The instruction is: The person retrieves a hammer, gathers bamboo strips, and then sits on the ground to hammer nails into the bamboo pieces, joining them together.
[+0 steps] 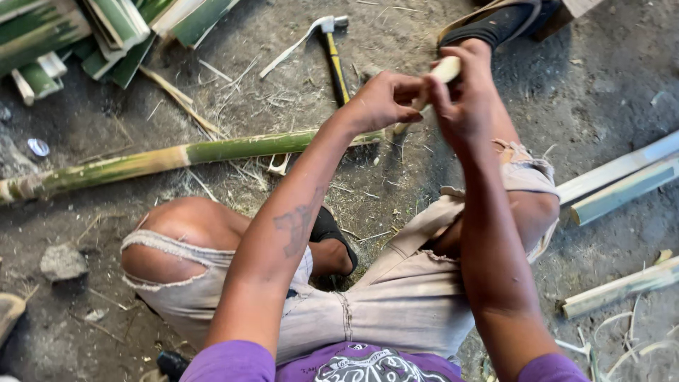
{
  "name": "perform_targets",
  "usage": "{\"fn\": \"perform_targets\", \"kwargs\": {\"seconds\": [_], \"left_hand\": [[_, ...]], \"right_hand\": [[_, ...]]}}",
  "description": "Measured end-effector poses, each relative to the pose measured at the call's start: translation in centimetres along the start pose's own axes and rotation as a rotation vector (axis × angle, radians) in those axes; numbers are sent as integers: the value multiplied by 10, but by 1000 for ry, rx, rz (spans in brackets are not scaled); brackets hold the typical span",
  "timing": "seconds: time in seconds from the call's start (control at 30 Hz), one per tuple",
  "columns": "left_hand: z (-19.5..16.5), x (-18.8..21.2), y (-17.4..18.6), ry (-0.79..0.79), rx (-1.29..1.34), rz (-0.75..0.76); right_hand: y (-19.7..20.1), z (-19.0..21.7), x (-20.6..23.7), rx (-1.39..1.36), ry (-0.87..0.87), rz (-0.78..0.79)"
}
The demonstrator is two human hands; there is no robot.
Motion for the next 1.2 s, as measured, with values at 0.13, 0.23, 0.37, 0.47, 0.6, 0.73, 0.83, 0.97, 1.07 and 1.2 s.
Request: {"fn": "perform_targets", "kwargs": {"seconds": [0.13, 0.23, 0.37, 0.47, 0.6, 0.73, 0.83, 0.97, 1.07, 1.2], "left_hand": [[64, 10, 29, 179, -650, -176], [108, 39, 39, 483, -968, -339], [144, 74, 50, 252, -1355, -417], [156, 82, 52, 186, -1429, -357], [157, 73, 48, 186, -1552, -283], [143, 63, 48, 373, -1537, -71], [119, 66, 55, 333, -1269, -61], [61, 66, 73, 622, -1178, 259], [-2, 93, 100, 451, -1092, 92], [-67, 146, 128, 539, -1210, -50]], "right_hand": [[11, -6, 10, -36, -15, -71], [6, -8, 10, -107, 15, -51], [-4, -8, 3, 36, 123, 17], [2, -13, 0, 139, 130, 35], [15, -23, 4, 51, 53, 82], [19, -23, 2, 99, 73, 50], [17, -10, 0, 112, 84, 67], [19, 18, 1, 103, 24, 131], [16, 43, 7, 110, 32, 202], [-8, 70, 24, -52, 12, 309]]}}
Point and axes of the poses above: each hand's wrist, its own x-axis away from the middle knuckle, its own y-axis out of the back of the hand, z = x × y, the point moved 1 cm from there along -x, towards the middle knuckle, and after that the axes turned 2 degrees about -y, right-handed, at the moved point
